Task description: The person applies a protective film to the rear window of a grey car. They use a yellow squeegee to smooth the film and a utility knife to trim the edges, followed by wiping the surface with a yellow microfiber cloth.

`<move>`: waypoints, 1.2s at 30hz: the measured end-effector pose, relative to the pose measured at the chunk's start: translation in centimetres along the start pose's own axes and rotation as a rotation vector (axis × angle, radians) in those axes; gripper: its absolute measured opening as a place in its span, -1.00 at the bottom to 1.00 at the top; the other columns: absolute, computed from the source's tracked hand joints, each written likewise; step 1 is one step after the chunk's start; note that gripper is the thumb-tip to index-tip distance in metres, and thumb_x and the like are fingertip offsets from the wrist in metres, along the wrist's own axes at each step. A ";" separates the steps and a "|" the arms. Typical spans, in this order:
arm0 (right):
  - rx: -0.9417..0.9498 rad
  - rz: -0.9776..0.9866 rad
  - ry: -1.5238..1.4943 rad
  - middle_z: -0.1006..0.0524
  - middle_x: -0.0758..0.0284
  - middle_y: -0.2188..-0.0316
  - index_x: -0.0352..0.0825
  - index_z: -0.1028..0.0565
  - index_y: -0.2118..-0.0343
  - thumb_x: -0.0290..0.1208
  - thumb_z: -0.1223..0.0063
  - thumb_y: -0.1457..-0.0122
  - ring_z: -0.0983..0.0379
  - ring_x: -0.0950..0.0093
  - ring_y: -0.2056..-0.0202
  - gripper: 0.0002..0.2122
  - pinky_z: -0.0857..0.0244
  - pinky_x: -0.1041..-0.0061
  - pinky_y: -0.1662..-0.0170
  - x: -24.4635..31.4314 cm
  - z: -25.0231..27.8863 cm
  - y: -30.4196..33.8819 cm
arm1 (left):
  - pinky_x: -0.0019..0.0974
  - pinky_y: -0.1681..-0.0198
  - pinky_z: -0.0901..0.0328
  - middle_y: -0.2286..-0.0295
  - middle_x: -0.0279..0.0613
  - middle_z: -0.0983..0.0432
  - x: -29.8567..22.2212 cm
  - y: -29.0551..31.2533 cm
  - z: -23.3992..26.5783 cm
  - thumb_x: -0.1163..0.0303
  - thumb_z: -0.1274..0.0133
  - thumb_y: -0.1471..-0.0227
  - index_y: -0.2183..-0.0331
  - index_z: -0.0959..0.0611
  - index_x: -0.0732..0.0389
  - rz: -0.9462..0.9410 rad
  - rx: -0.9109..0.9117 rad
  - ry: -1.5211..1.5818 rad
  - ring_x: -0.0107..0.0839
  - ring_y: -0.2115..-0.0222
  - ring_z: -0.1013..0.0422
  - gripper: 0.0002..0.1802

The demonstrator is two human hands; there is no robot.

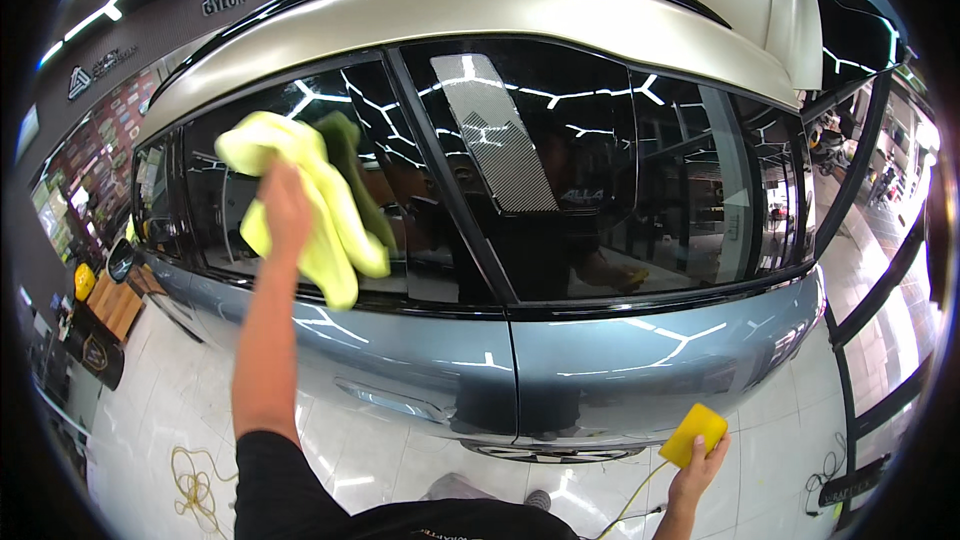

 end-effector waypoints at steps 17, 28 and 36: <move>0.412 -0.037 0.120 -0.50 0.25 0.12 -0.41 -0.31 -0.03 -0.48 -0.09 -0.22 -0.44 0.50 0.09 -0.65 -0.33 0.44 -0.02 -1.2 -24.4 5.8 | 0.18 -0.30 0.06 -0.21 0.13 -0.23 22.9 -8.3 -2.0 0.32 0.16 -0.29 -0.25 -0.29 0.18 0.091 -0.023 -0.395 0.10 -0.24 -0.13 -0.47; 0.429 0.011 0.346 -0.57 0.13 0.20 -0.42 -0.36 0.00 -0.36 -0.13 -0.22 -0.52 0.36 0.15 -0.64 -0.36 0.40 0.03 0.7 -25.0 8.2 | -0.14 -0.11 -0.30 -0.07 -0.02 -0.39 7.3 1.7 0.9 0.12 0.06 -0.31 -0.20 -0.34 0.30 0.650 -0.049 0.744 -0.20 -0.06 -0.37 -0.41; 0.247 0.051 0.104 -0.52 0.23 0.16 -0.41 -0.35 0.00 -0.47 -0.11 -0.19 -0.45 0.48 0.11 -0.66 -0.33 0.42 -0.02 -0.6 -11.0 4.1 | -0.05 -0.24 -0.12 -0.15 0.15 -0.29 -10.7 -6.6 -7.4 0.22 0.17 -0.32 -0.17 -0.38 0.35 -0.330 0.067 0.140 -0.03 -0.16 -0.25 -0.48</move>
Point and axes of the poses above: each hand's wrist, its own y-axis away from the middle knuckle, its own z-axis out of the back of the hand, x = y × z, the point moved 1 cm from there along -y, towards the middle knuckle
